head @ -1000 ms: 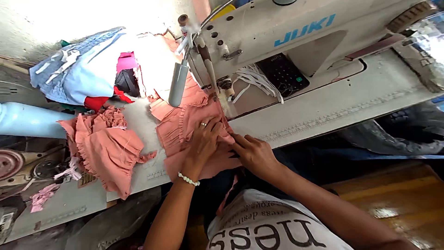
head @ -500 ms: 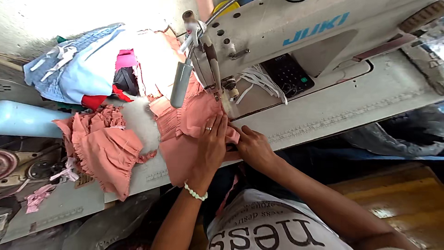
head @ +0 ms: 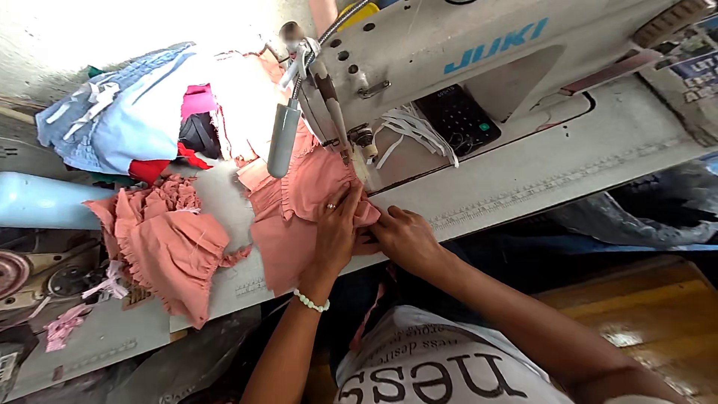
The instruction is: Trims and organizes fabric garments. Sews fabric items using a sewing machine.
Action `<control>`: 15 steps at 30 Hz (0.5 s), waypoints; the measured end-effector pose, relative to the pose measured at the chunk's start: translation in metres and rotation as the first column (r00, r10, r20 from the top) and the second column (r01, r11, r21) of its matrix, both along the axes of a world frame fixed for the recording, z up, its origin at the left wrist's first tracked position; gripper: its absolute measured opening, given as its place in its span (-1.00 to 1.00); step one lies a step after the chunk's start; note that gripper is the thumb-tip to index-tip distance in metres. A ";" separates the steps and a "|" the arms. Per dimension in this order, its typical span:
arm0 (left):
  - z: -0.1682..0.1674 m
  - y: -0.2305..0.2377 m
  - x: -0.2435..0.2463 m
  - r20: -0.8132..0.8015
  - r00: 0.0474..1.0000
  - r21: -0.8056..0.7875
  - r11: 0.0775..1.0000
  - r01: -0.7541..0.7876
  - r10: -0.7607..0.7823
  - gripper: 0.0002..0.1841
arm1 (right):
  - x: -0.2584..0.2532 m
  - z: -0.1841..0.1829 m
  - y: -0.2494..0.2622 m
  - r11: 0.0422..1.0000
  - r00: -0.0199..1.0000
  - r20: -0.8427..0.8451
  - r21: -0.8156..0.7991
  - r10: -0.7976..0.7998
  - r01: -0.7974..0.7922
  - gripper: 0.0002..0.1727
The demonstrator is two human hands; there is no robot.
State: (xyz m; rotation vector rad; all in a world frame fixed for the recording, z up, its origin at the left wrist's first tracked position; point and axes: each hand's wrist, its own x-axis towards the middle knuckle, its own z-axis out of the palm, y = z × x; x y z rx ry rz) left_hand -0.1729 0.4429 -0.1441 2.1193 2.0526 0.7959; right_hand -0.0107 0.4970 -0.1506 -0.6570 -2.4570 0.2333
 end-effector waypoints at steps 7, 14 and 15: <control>0.005 0.018 -0.019 -0.041 0.997 0.014 0.998 0.061 -0.060 -0.48 | -0.022 0.000 0.020 1.000 1.000 -0.001 -0.005 -0.006 0.006 -0.95; 0.000 -0.012 0.006 -0.001 0.999 0.065 0.997 -0.041 0.041 -0.61 | 0.003 -0.006 0.003 0.999 0.999 -0.016 -0.031 0.033 -0.034 -0.90; 0.000 -0.015 0.008 -0.004 0.999 0.069 0.996 -0.051 0.052 -0.61 | 0.007 -0.007 0.000 0.999 0.999 -0.031 -0.031 0.027 -0.028 -0.88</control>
